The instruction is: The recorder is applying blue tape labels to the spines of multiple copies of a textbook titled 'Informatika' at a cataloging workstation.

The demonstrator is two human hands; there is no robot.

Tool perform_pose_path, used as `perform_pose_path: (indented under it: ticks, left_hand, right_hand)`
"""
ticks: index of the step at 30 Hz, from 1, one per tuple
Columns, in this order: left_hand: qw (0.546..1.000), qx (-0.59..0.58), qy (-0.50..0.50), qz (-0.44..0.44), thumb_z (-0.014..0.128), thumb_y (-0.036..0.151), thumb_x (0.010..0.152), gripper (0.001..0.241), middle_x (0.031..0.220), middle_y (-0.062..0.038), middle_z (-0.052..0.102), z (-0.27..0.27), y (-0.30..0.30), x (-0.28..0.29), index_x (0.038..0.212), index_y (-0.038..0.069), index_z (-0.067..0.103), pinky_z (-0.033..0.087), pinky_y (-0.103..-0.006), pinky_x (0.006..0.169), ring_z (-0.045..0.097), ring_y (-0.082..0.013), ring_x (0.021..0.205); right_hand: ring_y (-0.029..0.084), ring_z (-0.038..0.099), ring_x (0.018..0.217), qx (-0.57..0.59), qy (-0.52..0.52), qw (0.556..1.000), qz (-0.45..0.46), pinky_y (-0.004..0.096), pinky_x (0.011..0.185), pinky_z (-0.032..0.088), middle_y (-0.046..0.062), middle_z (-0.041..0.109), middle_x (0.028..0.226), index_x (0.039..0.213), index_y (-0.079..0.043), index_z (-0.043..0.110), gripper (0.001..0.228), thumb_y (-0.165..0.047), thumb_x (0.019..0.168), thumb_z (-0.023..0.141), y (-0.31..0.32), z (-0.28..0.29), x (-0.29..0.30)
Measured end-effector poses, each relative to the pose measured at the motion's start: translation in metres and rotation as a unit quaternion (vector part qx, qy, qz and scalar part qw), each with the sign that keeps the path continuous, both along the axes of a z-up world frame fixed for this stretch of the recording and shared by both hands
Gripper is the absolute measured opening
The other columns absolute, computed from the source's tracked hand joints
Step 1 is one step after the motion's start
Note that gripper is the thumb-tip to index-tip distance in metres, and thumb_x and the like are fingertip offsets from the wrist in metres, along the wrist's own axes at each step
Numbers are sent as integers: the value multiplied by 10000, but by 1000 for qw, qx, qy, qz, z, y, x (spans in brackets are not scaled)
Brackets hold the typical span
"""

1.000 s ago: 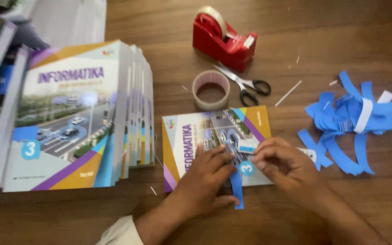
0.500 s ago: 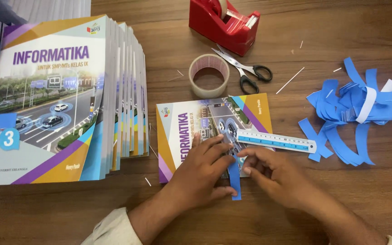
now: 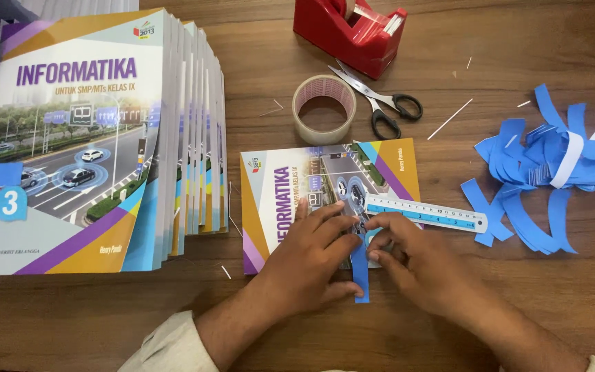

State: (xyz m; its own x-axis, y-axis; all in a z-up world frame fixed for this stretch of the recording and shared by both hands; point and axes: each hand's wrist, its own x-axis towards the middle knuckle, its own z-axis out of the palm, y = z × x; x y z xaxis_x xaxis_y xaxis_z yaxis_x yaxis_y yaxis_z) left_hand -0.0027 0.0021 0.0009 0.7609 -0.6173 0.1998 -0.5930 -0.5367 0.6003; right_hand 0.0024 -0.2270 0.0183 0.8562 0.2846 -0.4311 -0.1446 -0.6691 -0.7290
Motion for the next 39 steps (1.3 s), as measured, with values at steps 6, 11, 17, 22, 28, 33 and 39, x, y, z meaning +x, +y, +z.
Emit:
perform_pose_path:
  ticks: [6,11,17,22,28,33,39]
  left_hand:
    - [1000,16,8,-1,945,425,647,747,1379,-158,553,0,-1,1,1222,61,637,207,-815,1137,395,-391,1427]
    - [1000,9,-4,-1,932,395,638,754,1390,-156,560,2,0,1,1234,41,636,236,-784,1137,413,-394,1419]
    - [1000,24,14,-6,935,424,651,775,1418,-168,544,0,-1,2,1253,45,625,206,-810,1134,391,-404,1429]
    - [1000,18,6,6,929,396,643,742,1395,-160,554,1,-1,0,1230,52,635,244,-789,1122,414,-401,1419]
    - [1000,18,0,5,936,428,626,797,1411,-146,558,1,-2,1,1263,58,631,220,-782,1144,412,-378,1425]
    - [1000,11,8,3,936,400,640,704,1412,-145,562,0,-1,1,1195,76,649,216,-780,1144,404,-379,1436]
    - [999,-35,-17,2,816,515,760,740,1326,-179,613,12,-1,1,1262,17,596,234,-721,1153,476,-400,1379]
  right_hand:
    - [116,661,529,-99,-59,992,58,311,484,524,-82,775,897,1316,-307,573,472,-194,877,705,6,1,-5]
    - [219,747,656,-95,-158,981,51,380,519,576,-32,772,917,1311,-230,588,450,-193,868,661,12,-6,-18]
    - [255,725,704,-121,-266,951,98,390,514,572,74,714,1028,1263,-117,573,409,-145,862,649,20,-5,-20]
    - [227,716,784,-104,-208,973,19,401,544,561,22,665,1068,1291,-183,539,515,-182,806,715,15,-8,-11]
    - [143,609,584,12,-96,994,-49,310,515,501,8,678,768,1120,-127,594,323,-113,832,739,7,-4,6]
    - [119,569,517,-62,-92,994,-11,302,466,463,-44,630,695,1080,-200,618,384,-241,781,856,4,-15,-2]
    - [103,540,505,58,-7,997,-47,256,449,433,-3,643,668,1023,-120,701,330,-160,758,894,-5,-10,8]
